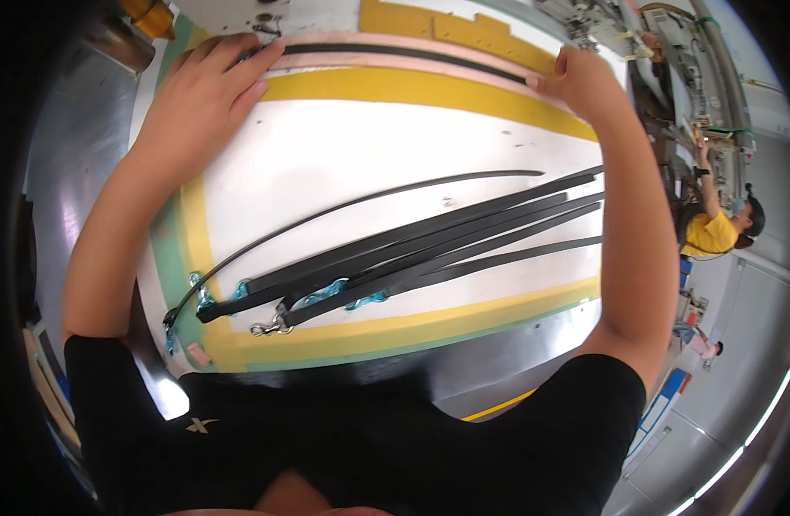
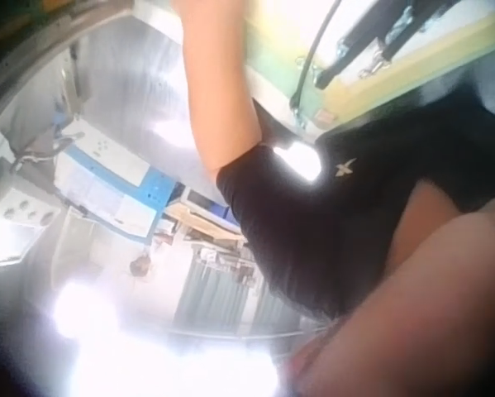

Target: The recorder is assembling and sewing black leather straps with metal snap hooks at a workstation in a leather goods factory.

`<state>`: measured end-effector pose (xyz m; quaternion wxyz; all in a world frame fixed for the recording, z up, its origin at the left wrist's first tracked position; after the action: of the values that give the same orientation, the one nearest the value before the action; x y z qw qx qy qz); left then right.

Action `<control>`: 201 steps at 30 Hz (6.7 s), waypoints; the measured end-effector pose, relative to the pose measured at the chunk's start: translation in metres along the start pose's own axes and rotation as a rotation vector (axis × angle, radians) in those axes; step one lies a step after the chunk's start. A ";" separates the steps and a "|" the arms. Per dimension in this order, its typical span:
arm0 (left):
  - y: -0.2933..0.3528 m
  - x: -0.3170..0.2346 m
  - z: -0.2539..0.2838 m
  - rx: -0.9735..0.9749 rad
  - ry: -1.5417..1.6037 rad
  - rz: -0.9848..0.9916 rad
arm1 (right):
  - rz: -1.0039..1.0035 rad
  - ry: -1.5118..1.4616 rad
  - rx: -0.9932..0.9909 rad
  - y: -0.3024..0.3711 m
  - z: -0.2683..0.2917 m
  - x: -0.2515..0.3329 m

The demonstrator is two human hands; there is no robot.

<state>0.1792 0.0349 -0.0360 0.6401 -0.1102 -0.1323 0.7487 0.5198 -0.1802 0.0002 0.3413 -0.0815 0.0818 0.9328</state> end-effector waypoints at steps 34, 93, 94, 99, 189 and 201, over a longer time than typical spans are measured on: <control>-0.008 0.015 -0.001 -0.011 0.514 0.054 | -0.031 -0.278 -0.371 0.055 0.035 0.032; 0.005 -0.014 0.015 0.012 0.133 0.043 | 0.414 -0.384 -0.456 0.062 0.041 0.263; 0.004 -0.015 0.016 0.015 0.137 0.039 | 0.409 -0.382 -0.445 0.061 0.041 0.263; 0.003 -0.014 0.018 0.042 0.149 0.072 | 0.423 -0.383 -0.456 0.061 0.041 0.265; -0.021 -0.044 0.011 0.184 0.155 0.261 | 0.284 -0.259 -0.406 0.067 0.034 0.155; -0.037 -0.073 0.015 0.191 0.157 0.302 | 0.280 -0.256 -0.396 0.071 0.030 0.160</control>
<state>0.2201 -0.0331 -0.0092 0.5364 -0.1256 0.0075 0.8345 0.3502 -0.1278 0.0026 0.1940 -0.0162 -0.1357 0.9714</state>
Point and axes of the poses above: each hand's wrist, its own y-axis away from the middle knuckle, its own z-axis out of the back of the hand, x = y × z, the point moved 10 cm from there along -y, towards the middle knuckle, and after that the axes turned 4 degrees about y, right-handed, at the moved point
